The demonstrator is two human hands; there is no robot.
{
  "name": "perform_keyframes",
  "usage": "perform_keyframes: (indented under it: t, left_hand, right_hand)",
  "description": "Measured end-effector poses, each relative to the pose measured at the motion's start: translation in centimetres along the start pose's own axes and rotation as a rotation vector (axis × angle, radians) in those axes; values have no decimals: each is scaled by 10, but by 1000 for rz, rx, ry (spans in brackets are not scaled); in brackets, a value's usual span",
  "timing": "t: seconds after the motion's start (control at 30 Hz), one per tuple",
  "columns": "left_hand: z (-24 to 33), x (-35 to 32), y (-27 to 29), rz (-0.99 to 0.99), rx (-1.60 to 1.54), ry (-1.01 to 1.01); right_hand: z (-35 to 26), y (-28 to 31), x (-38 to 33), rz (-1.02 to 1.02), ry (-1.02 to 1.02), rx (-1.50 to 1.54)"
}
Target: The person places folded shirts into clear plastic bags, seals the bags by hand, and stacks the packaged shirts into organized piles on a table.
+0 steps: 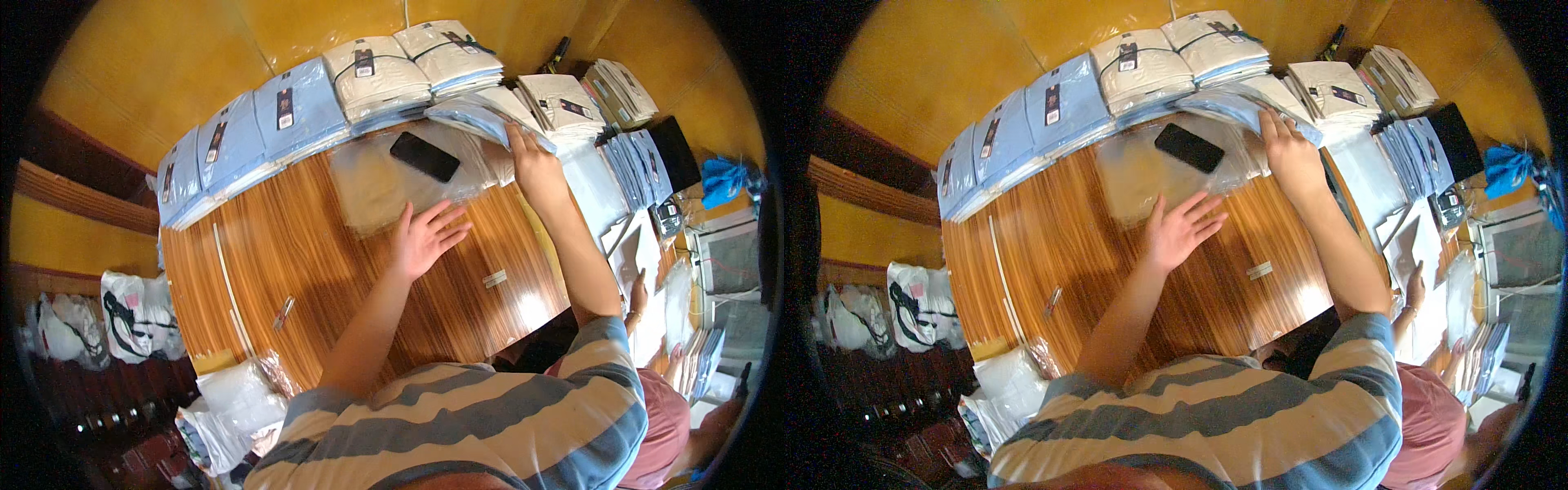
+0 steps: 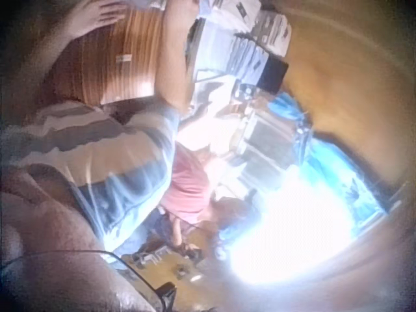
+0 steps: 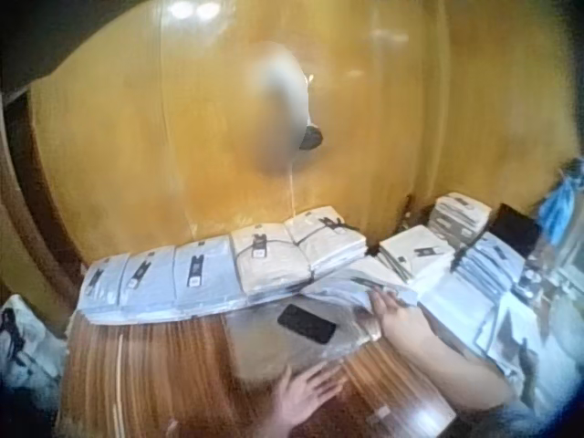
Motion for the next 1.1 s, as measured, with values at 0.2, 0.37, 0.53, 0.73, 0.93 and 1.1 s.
perform_keyframes:
  t: [0.2, 0.37, 0.53, 0.73, 0.93, 1.1]
  left_hand:
    - [13, -21, 37, 110, -27, -298]
    - [26, -164, 81, 48, -230, -379]
    - [23, -292, 75, 522, 393, -131]
    - [2, -318, 77, 719, 891, -85]
    - [-3, -312, 68, 1077, 1395, -225]
    - [47, -311, 70, 1139, 1042, -435]
  right_hand:
    - [-84, 42, -82, 100, 616, 219]
    - [-135, -45, -166, -113, 775, 435]
    - [-158, -112, -220, -85, -46, 860]
    - [-207, -119, -238, -560, -400, 1177]
    - [-235, -107, -235, -738, -655, 1432]
    - [-261, -94, -182, -658, -586, 1677]
Point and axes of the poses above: each hand's wrist, its own x-axis towards the middle knuckle, its own y-axis out of the back of the hand, z = x × y, the point moved 5 cm from there along x, towards the middle knuckle, and after that the axes turned 5 degrees about -z, right-handed, at the moved point
